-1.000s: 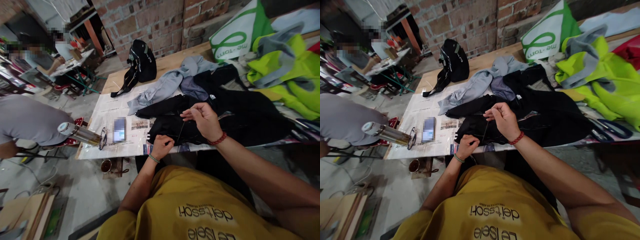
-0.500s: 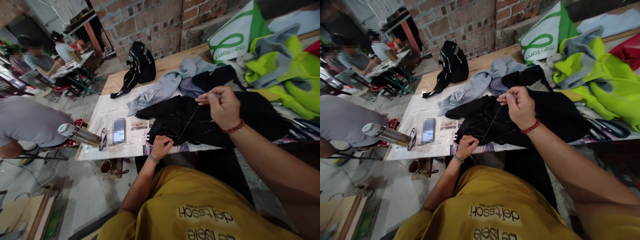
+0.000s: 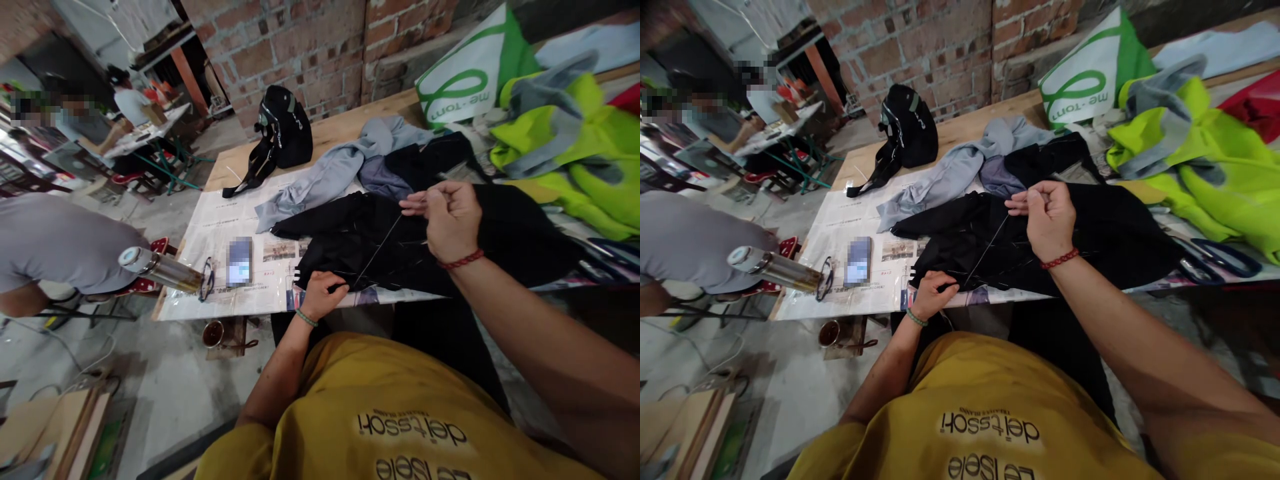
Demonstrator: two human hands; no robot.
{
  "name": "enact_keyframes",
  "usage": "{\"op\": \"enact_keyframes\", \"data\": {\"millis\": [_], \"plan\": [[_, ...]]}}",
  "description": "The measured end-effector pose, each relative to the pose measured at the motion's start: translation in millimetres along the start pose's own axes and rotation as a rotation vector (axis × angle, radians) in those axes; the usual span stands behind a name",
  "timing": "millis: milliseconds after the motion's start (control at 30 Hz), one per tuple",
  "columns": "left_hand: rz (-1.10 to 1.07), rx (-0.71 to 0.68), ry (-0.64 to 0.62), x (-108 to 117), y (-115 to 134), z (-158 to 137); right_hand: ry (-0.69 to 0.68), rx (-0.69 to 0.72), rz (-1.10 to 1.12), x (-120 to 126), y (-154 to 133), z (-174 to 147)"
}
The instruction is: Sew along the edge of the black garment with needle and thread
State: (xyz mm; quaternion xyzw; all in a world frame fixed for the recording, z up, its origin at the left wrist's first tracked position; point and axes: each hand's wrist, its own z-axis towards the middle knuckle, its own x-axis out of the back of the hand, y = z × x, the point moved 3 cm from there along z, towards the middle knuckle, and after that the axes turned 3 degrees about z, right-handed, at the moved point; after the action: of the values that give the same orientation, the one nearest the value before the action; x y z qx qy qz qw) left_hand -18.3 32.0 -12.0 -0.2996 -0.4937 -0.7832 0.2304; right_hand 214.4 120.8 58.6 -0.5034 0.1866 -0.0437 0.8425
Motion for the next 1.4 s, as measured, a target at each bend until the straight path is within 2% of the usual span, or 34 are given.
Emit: {"op": "enact_keyframes", "data": {"millis": [167, 300, 433, 500, 600, 700, 833, 900, 1033, 1100, 1200, 1267, 1400], "plan": [[0.096, -0.051, -0.049, -4, 1, -1, 0.075, -0.087, -0.005, 24, 33, -3], [0.195, -0.055, -0.175, -3, 3, 4, 0.177, -0.263, -0.019, 53, 63, 7], [0.317, -0.094, -0.394, 18, 5, 16, 0.244, -0.423, -0.021, 67, 78, 13], [0.382, -0.089, -0.434, 32, 4, 22, 0.253, -0.446, -0.012, 69, 81, 13], [0.382, -0.078, -0.358, 46, 2, 27, 0.233, -0.452, 0.004, 69, 82, 12], [0.208, -0.067, -0.19, 45, 1, 25, 0.2, -0.457, 0.027, 68, 77, 12], [-0.067, 0.085, -0.07, 33, -12, 17, 0.15, -0.429, 0.124, 62, 42, 12], [-0.136, 0.177, -0.05, 28, -20, 13, 0.084, -0.407, 0.175, 55, 14, 6], [-0.208, 0.274, -0.032, 22, -32, 9, -0.251, -0.461, 0.205, 30, -29, -36], [-0.221, 0.273, -0.011, 20, -34, 9, -0.469, -0.611, 0.128, 14, -30, -75], [-0.238, 0.244, 0.021, 17, -34, 8, -0.796, -0.811, -0.069, -9, -12, -135], [-0.248, 0.218, 0.022, 16, -33, 6, -0.863, -0.827, -0.153, -21, 2, -158], [-0.257, 0.187, 0.02, 16, -31, 3, -0.772, -0.764, -0.261, -34, 21, -166]]}}
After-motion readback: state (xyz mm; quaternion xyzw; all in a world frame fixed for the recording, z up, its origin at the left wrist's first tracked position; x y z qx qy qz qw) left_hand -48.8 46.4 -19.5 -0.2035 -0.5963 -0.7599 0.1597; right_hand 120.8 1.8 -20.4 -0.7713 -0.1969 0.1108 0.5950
